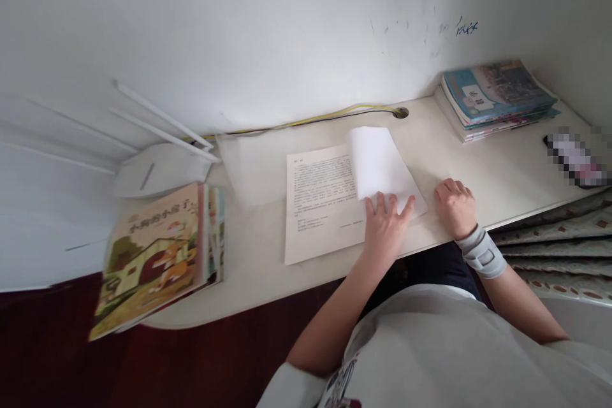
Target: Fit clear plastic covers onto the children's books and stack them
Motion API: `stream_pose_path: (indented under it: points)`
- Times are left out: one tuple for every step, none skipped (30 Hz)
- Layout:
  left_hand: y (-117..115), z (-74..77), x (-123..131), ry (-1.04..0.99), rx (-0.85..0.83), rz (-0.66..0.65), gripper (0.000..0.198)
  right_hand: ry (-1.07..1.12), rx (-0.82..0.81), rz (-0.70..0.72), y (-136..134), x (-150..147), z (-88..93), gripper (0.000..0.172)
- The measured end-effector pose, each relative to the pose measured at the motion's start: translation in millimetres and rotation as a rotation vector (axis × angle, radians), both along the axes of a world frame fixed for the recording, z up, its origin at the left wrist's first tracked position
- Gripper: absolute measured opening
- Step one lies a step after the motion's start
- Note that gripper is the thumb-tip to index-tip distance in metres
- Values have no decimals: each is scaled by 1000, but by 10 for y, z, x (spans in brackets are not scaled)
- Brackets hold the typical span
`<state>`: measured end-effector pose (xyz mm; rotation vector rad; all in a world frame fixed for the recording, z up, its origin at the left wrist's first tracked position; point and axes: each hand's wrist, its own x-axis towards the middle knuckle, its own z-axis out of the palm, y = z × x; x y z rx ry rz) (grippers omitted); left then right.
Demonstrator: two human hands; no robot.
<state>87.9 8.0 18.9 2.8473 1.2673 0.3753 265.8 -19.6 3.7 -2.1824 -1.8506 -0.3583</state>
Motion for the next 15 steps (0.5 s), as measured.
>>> stream_pose_path:
  points:
    - [-10, 9, 32, 12, -10, 8, 40, -6, 10, -6, -1, -8, 3, 20]
    - [-19, 13, 58, 24, -17, 15, 40, -2, 23, -8, -4, -14, 7, 20]
    - [-25, 14, 78, 37, -21, 20, 39, 13, 37, -9, -8, -18, 12, 21]
    - [-29, 14, 91, 51, -24, 22, 39, 35, 51, -11, -13, -17, 19, 21]
    - [-31, 13, 96, 63, -26, 20, 39, 61, 64, -13, -18, -13, 29, 21]
    - [-32, 13, 97, 75, -28, 17, 39, 89, 76, -17, -22, -3, 39, 22]
    - [-30, 15, 96, 86, -30, 13, 40, 120, 87, -20, -25, 10, 50, 22]
    - [-27, 17, 95, 93, -31, 8, 40, 153, 98, -22, -27, 27, 59, 22]
    - [-24, 20, 96, 95, -30, 1, 40, 188, 110, -24, -27, 46, 66, 22]
    - [-20, 21, 103, 95, -31, -13, 40, 226, 123, -21, -26, 65, 69, 22]
    - [-16, 21, 116, 91, -32, -29, 39, 266, 138, -14, -23, 83, 68, 21]
    - [-13, 17, 135, 86, -34, -47, 39, 305, 153, -3, -20, 99, 64, 21]
    - [-11, 10, 159, 78, -34, -62, 38, 343, 170, 11, -15, 112, 56, 20]
    - [-10, 1, 186, 69, -30, -77, 37, 378, 186, 25, -10, 122, 47, 20]
    - [-10, -10, 215, 61, -24, -88, 36, 410, 199, 42, -6, 128, 36, 19]
